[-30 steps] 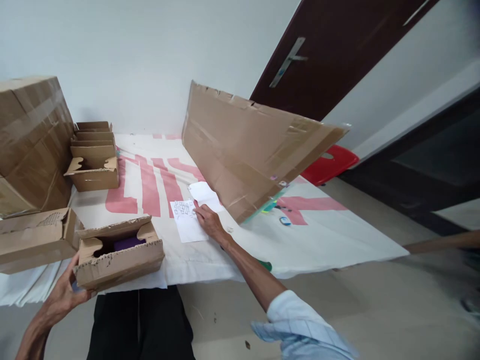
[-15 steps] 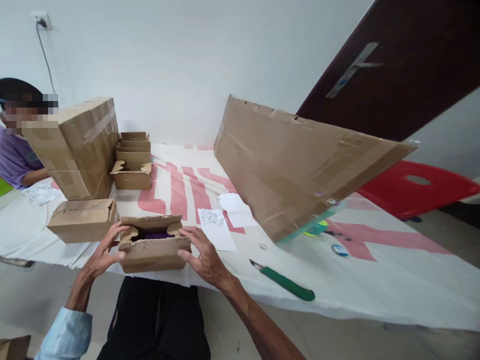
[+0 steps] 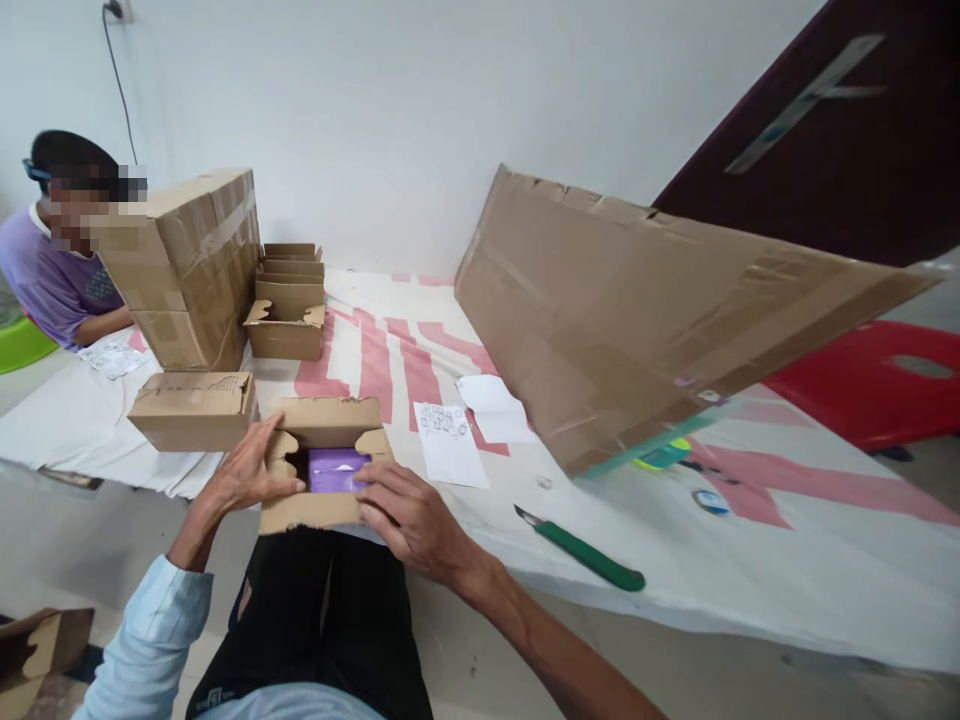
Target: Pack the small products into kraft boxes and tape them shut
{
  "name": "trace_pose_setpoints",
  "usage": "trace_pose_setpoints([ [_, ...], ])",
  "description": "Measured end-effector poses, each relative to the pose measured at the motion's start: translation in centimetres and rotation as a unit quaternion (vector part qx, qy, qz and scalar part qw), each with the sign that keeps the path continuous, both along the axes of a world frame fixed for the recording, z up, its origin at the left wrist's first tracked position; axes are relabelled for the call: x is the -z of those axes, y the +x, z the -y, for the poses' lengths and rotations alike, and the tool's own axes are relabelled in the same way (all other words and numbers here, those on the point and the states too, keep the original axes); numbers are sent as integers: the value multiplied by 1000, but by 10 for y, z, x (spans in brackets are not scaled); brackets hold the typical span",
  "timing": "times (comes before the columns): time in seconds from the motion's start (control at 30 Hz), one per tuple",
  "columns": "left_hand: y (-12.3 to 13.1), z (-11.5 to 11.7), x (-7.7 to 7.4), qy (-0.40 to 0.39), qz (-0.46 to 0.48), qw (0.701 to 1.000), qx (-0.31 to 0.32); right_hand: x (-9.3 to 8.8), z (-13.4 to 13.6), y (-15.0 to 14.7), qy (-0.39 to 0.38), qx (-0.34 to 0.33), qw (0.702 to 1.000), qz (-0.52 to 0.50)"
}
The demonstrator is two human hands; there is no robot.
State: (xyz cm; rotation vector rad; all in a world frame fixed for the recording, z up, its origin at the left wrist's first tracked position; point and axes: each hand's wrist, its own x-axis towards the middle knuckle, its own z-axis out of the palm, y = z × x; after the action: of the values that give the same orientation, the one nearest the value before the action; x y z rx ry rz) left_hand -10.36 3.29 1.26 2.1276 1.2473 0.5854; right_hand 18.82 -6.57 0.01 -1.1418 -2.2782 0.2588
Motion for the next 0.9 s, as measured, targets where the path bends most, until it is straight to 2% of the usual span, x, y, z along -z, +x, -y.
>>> trace_pose_setpoints([
  [0.1, 10, 3, 3, 22, -19, 999, -35, -12, -24, -8, -21, -46, 996, 74],
  [0.2, 13, 8, 6, 47, -4, 998, -50, -17, -36, -11, -17, -40, 984, 171],
  [0.33, 10, 16, 11, 36, 51, 995, -76, -24, -40, -2, 27, 38, 972, 232],
  [0.43, 8, 19, 18, 16, 122, 989, -86, -24, -48, 6, -28, 116, 945, 306],
  [0.5, 8, 22, 23, 6, 163, 983, -87, -21, -57, 4, -78, 130, 922, 356],
  [0.57, 8, 24, 27, -10, 192, 978, -84, -16, -66, -3, -97, 116, 911, 384],
  [0.77, -3, 32, 35, -66, 217, 973, -49, -10, -88, -35, -99, 26, 904, 414],
  [0.9, -23, 24, 49, -98, 243, 965, 16, -8, -94, -45, -104, 2, 895, 434],
])
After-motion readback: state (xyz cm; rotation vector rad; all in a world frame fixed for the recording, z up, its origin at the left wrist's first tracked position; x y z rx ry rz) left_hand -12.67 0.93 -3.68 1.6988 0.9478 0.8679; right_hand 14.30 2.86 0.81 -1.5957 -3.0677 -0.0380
